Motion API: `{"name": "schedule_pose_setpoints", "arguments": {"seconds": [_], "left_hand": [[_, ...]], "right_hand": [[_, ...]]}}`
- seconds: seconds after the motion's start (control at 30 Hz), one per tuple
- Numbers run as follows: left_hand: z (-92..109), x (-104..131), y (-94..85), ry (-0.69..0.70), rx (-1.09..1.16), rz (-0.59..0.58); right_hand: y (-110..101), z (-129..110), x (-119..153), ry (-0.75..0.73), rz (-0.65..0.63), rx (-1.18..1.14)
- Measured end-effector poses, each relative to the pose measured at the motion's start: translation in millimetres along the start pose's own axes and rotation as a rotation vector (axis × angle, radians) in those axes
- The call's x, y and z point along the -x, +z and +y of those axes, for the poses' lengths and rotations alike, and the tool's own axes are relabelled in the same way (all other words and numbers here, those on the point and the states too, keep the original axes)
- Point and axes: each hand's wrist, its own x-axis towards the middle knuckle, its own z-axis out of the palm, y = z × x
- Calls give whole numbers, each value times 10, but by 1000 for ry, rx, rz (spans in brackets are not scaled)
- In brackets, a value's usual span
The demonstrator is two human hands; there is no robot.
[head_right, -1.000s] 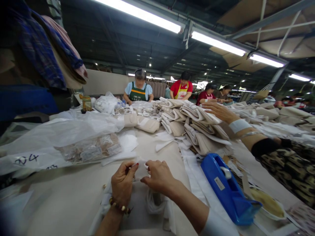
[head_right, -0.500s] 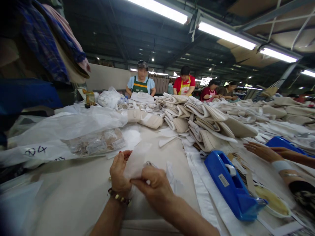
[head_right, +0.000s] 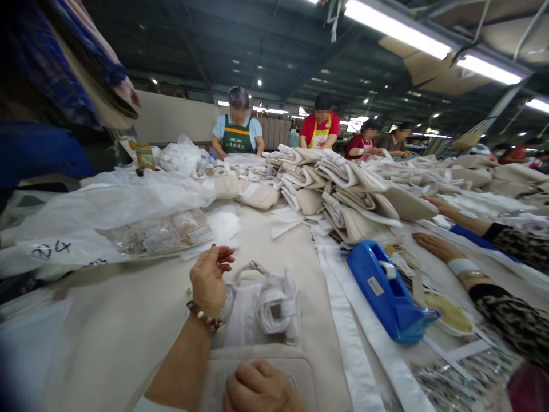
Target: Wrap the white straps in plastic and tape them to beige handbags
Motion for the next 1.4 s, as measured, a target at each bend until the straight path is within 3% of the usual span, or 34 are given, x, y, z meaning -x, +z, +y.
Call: {"name": "schedule_pose_setpoints", "arguments": {"seconds": [0.13,0.3,0.47,0.63,0.83,1.0,1.17,1.33,1.4], "left_hand": [[26,25,-18,86,-274,-99],[223,101,-152,221,-837,-493],[296,96,-232,240,-1249,-712],[216,-17,-173,155,-1446,-759],[84,-167,-87,49,-1571,-698],[45,-209,-92,64,-1424,-762],[316,8,-264,316,-1272,-708],[547,556,-858,601,-1227,-869],[524,768,-1098,923,-1305,-945]], "right_hand": [[-107,42,-12,3,-137,-75],[-143,8,54,36,-247,-106],[-223,-4,20,78,-161,-185],[-267,13,-5,95,-32,-236],[-251,-11,57,70,-149,-189],[-223,-23,86,64,-257,-203],[-208,5,96,49,-275,-247],[-244,173,96,6,-300,-255],[-254,278,79,-31,-323,-249]]}}
